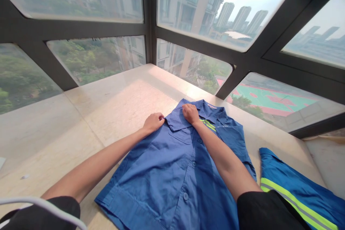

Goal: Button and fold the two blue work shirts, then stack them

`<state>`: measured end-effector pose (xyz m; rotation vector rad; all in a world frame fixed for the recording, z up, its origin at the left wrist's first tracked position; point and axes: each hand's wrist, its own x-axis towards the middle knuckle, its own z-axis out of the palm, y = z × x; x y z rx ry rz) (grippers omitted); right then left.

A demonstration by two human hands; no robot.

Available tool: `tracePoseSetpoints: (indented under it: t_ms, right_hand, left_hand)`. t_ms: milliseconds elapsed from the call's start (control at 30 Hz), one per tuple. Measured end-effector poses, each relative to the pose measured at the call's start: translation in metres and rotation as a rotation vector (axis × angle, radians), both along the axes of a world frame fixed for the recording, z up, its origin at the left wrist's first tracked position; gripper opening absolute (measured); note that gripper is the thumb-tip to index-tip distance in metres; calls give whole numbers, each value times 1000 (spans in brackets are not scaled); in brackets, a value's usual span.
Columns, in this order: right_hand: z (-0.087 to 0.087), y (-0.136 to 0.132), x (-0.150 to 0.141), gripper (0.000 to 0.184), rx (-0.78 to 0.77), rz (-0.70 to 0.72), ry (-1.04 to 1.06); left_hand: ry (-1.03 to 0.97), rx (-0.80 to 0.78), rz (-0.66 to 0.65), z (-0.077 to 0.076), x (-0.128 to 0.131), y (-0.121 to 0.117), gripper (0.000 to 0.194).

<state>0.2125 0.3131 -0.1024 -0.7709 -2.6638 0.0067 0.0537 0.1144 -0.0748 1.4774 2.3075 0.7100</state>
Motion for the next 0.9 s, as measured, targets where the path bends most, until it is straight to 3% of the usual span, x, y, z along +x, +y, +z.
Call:
tracePoseSetpoints:
  t_ms: [167,433,700,800,900]
  right_hand:
    - [3,-9,8,32,-4,43,-43]
    - [-12,-10,42,44,-83,-16,18]
    - [-15,-7,43,42,-183,70,115]
    - [-15,-6,45,34,-258,128,213]
    - [-17,-3,46,31,-323,98,339]
  left_hand:
    - [-13,-26,132,8,5,10,24]
    - [-269,-151,308,1,-16,22,9]
    - [-331,-205,269,8,-27,35,10]
    - [-321,-147,267,15,-29,51,19]
    - [-335,-103,242,20,-23,78,25]
